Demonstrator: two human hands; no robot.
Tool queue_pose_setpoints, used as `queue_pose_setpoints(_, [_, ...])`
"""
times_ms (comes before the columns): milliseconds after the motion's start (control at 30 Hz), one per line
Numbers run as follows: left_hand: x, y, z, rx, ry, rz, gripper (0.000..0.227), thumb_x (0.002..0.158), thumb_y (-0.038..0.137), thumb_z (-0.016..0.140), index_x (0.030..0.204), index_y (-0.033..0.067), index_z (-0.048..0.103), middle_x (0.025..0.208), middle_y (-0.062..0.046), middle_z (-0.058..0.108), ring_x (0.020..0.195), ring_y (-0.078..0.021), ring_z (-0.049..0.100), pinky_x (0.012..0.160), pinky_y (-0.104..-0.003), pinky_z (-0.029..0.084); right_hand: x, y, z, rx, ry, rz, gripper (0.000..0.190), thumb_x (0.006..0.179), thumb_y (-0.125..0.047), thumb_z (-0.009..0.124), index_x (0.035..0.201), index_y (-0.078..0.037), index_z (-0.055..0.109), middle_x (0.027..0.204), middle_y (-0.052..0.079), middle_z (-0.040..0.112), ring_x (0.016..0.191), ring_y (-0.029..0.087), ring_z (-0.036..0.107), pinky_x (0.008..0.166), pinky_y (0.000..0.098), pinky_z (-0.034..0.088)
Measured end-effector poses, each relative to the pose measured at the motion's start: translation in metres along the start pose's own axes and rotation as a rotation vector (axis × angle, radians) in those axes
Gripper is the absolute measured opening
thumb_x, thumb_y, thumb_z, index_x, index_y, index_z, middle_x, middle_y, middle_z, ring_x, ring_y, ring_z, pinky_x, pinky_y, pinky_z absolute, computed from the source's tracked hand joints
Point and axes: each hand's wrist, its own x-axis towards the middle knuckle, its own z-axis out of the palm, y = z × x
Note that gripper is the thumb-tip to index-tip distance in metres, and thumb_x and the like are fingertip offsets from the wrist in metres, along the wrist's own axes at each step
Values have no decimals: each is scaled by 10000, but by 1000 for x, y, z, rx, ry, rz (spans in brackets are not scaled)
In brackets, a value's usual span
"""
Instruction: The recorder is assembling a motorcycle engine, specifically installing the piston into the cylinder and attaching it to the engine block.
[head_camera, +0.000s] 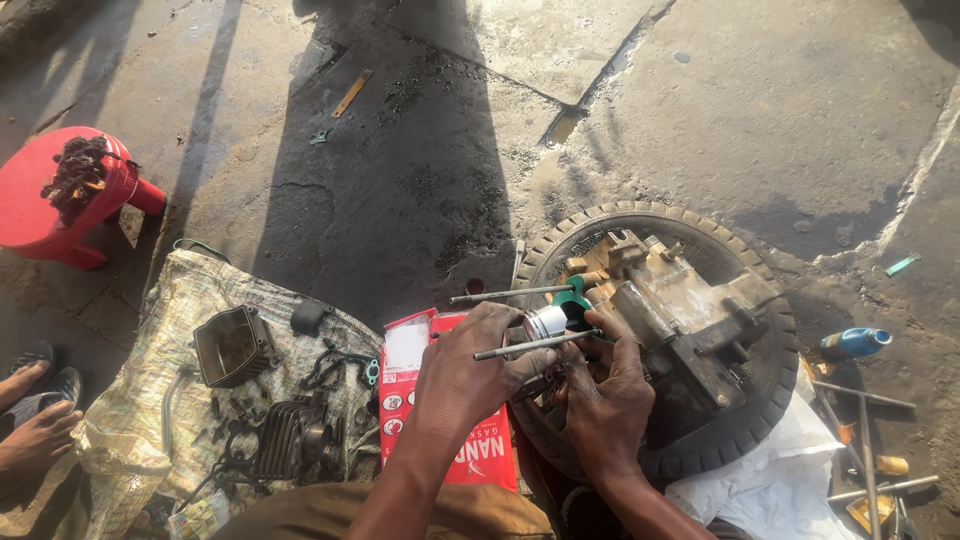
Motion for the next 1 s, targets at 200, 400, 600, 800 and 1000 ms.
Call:
queue_pose_setpoints(200, [1,0,1,-27,-6,-22,839,678,517,837,1365,102,594,1309,-72,678,1123,-251,690,924,-425,558,0,0,0,9,4,18,434,900,-69,710,1319,-62,595,964,102,769,616,81,690,437,232,544])
queue_pose_setpoints(400, [3,-7,7,11,-4,-19,797,732,528,827,1354,90,589,1339,-101,647,1167,-265,673,970,-428,546,1,-2,0,5,4,36,425,896,-65,709,1306,-61,599,979,104,769,597,89,692,429,236,545])
queue_pose_setpoints(600, [0,1,-1,-39,-67,-81,757,746,554,795,1348,136,605,1285,-64,682,1171,-240,674,983,-421,540,3,-2,-2,-53,15,65,423,901,-69,701,1311,-74,602,990,101,782,594,88,697,419,237,545])
queue_pose_setpoints(800, [-5,5,-9,-75,-81,-77,651,795,596,723,1286,172,672,1223,-19,715,1145,-217,696,973,-421,547,3,1,-4,-39,25,67,435,900,-86,709,1324,-89,612,1021,106,790,624,66,689,424,215,531])
queue_pose_setpoints(1000, [-29,-22,-39,-21,12,-34,605,869,486,673,1394,194,607,1386,-40,620,1154,-275,652,965,-462,499,2,-8,0,-100,33,90,415,910,-94,710,1317,-94,628,1008,115,788,591,76,666,420,233,521])
